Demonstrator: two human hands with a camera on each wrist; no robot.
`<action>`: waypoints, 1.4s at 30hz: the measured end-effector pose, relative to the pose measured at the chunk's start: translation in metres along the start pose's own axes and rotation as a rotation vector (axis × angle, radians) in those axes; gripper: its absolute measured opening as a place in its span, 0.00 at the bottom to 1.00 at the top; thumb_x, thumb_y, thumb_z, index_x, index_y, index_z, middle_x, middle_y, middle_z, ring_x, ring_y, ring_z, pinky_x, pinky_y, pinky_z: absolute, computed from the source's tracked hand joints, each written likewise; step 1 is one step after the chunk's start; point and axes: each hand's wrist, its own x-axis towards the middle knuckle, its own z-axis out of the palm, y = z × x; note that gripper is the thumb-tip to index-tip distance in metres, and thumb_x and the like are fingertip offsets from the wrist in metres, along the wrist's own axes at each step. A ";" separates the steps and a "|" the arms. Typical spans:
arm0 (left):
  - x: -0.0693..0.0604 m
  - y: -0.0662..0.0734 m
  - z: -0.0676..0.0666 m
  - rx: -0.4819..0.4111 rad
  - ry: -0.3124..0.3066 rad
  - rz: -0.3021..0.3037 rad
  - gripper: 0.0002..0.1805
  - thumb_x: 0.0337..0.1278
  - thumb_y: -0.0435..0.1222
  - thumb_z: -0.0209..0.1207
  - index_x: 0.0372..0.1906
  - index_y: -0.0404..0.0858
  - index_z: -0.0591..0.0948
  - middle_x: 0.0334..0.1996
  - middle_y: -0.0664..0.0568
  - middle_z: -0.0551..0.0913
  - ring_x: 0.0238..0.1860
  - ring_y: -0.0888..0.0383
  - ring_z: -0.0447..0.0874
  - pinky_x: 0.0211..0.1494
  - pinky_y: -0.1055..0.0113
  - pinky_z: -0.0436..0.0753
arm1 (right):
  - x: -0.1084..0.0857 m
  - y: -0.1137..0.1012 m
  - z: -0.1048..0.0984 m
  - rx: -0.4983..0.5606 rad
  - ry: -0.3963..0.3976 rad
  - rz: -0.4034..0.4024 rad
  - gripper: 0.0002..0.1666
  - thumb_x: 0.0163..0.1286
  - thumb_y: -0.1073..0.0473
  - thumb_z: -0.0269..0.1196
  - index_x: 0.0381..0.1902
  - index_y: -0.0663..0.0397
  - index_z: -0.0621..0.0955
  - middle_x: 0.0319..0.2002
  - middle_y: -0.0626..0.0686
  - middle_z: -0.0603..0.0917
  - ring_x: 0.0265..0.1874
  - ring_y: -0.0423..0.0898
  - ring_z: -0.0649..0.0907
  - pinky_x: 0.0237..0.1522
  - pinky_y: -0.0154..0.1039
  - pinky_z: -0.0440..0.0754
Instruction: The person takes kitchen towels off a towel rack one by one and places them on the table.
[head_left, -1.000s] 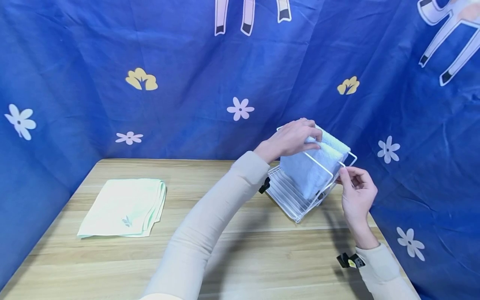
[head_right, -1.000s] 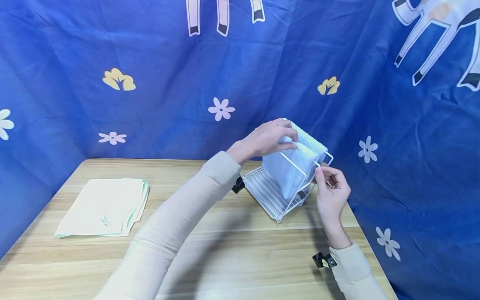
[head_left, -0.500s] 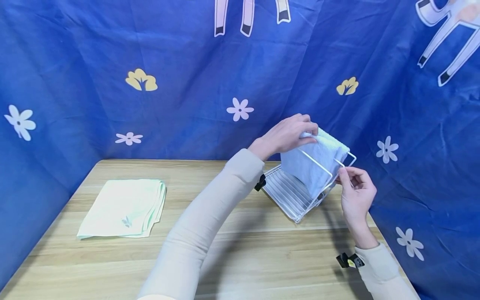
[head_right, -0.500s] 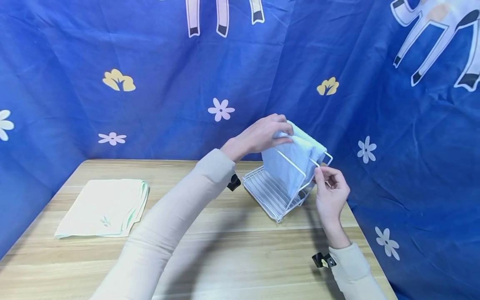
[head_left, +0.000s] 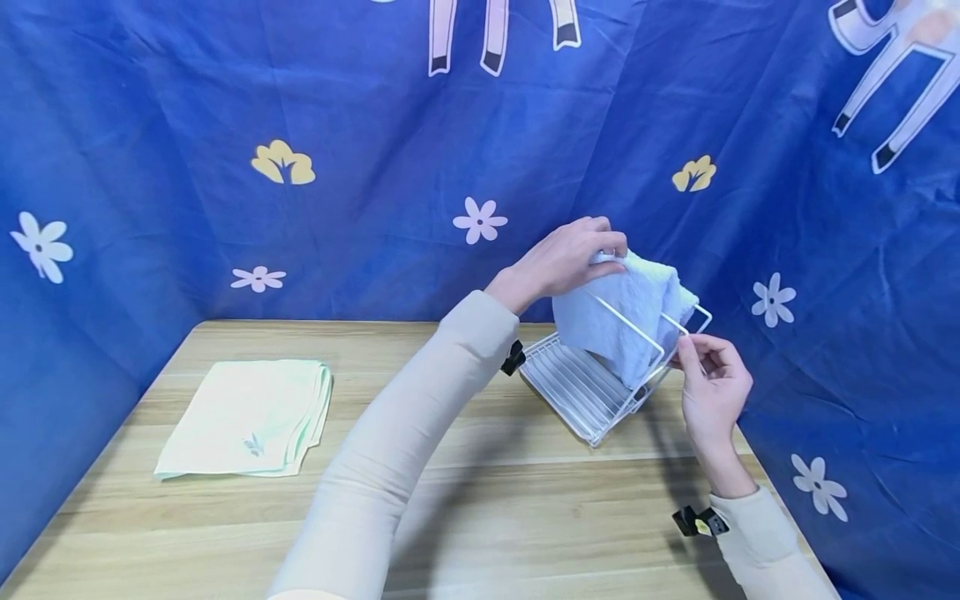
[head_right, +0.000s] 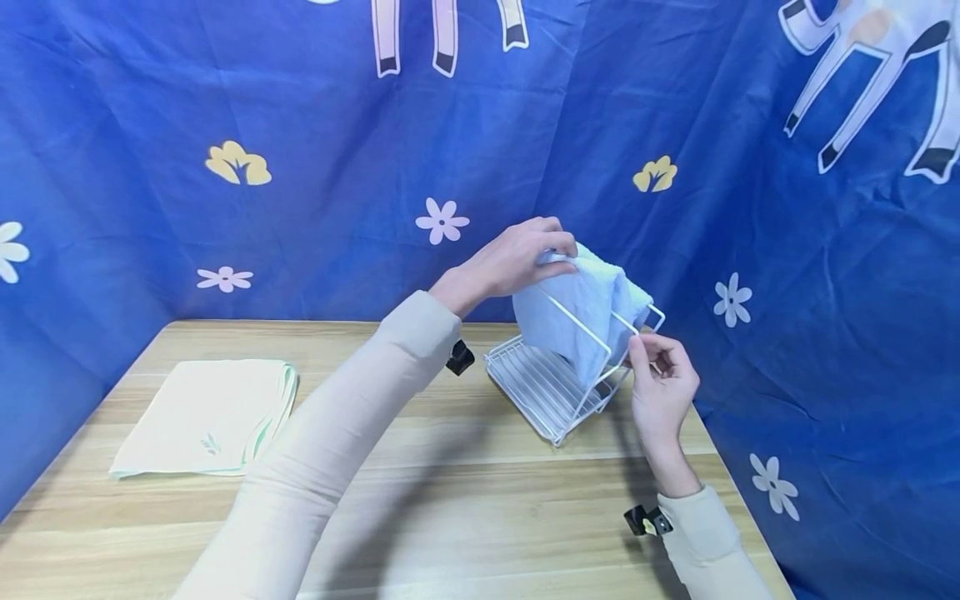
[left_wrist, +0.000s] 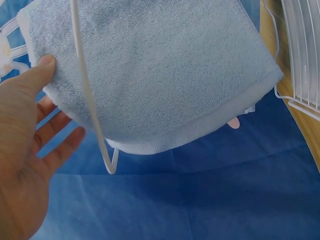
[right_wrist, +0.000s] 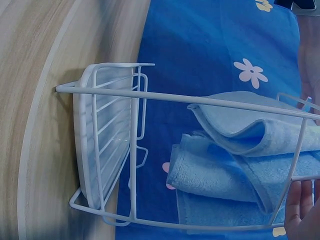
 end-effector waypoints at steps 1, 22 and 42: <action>0.000 0.000 -0.001 -0.003 0.005 0.001 0.11 0.78 0.45 0.59 0.51 0.45 0.86 0.46 0.52 0.84 0.44 0.56 0.77 0.51 0.64 0.78 | 0.000 0.000 0.000 -0.008 -0.003 -0.003 0.03 0.69 0.73 0.68 0.40 0.70 0.85 0.29 0.48 0.87 0.24 0.41 0.86 0.34 0.30 0.88; -0.014 -0.005 -0.025 -0.084 0.170 -0.004 0.09 0.75 0.43 0.63 0.48 0.41 0.85 0.43 0.50 0.84 0.50 0.56 0.83 0.56 0.66 0.81 | -0.001 0.000 -0.001 0.010 0.009 -0.002 0.02 0.69 0.75 0.68 0.39 0.71 0.85 0.28 0.50 0.87 0.22 0.42 0.86 0.33 0.31 0.89; -0.021 -0.013 -0.045 -0.130 0.344 0.030 0.09 0.73 0.40 0.65 0.44 0.38 0.85 0.38 0.48 0.84 0.42 0.54 0.82 0.49 0.65 0.79 | 0.000 -0.001 0.000 0.034 0.008 0.015 0.03 0.68 0.75 0.68 0.40 0.72 0.85 0.28 0.50 0.87 0.23 0.41 0.86 0.33 0.30 0.88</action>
